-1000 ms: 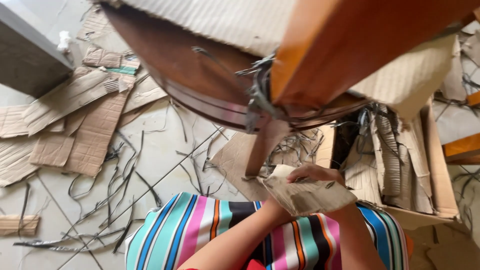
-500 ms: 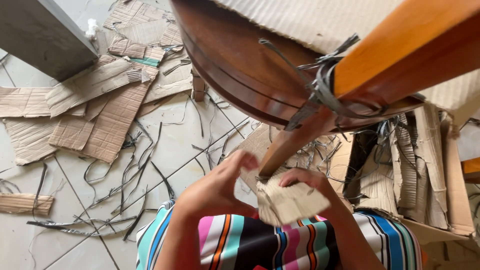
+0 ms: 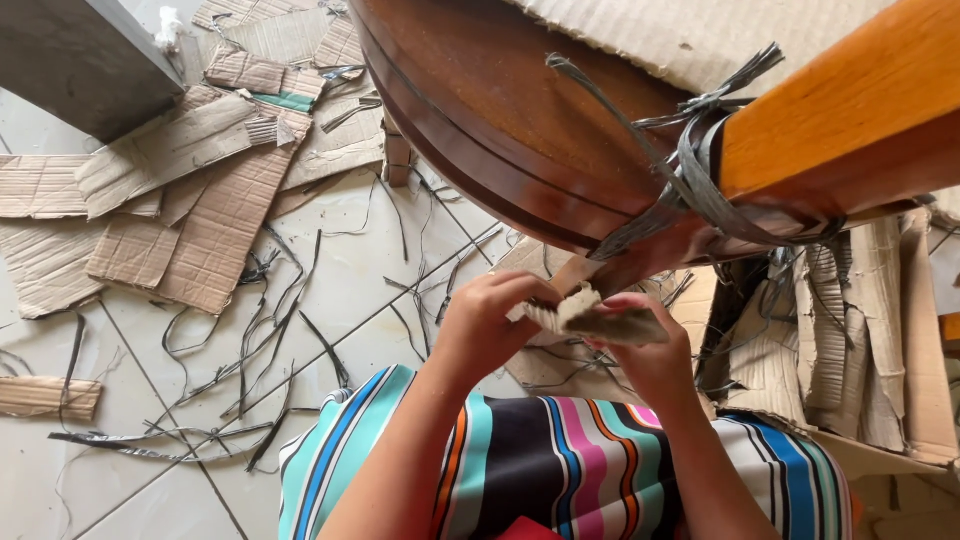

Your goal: The person wraps the legs of a wooden chair using cardboard and plastic ties to protect them during transport.

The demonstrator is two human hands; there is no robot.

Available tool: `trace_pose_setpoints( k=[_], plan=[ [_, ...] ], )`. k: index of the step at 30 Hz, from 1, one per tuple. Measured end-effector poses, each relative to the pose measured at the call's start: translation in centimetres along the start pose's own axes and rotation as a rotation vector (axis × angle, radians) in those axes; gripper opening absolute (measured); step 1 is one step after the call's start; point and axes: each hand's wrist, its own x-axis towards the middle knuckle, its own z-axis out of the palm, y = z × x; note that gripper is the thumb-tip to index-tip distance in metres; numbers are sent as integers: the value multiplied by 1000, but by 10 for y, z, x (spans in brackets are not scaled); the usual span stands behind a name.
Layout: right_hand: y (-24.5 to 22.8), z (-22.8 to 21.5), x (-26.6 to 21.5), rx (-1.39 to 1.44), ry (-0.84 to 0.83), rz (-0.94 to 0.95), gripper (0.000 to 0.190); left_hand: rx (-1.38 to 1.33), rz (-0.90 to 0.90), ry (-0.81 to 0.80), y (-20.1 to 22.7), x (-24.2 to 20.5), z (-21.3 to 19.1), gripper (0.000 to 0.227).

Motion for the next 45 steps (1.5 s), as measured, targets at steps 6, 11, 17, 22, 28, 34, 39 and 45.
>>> trace_pose_setpoints(
  k=[6,11,17,22,28,34,39,45],
  plan=[
    [93,32,-26,-317,-433,621,20,19,-68,103,16,12,5,19],
    [155,72,-52,-695,-621,527,25,41,18,136,20,16,6,19],
    [169,71,-60,-549,-662,528,10,51,50,166,16,14,8,17],
    [124,33,-36,-533,-897,479,6,66,64,176,13,15,7,19],
    [67,-25,4,-657,-728,384,13,-4,43,277,14,19,2,64],
    [67,-78,3,-52,-315,490,9,-294,86,305,-5,13,26,112],
    [68,-106,-1,157,-181,447,11,-283,110,325,-6,9,41,126],
    [40,-122,-9,452,-185,218,18,-201,206,335,7,7,41,117]
  ],
)
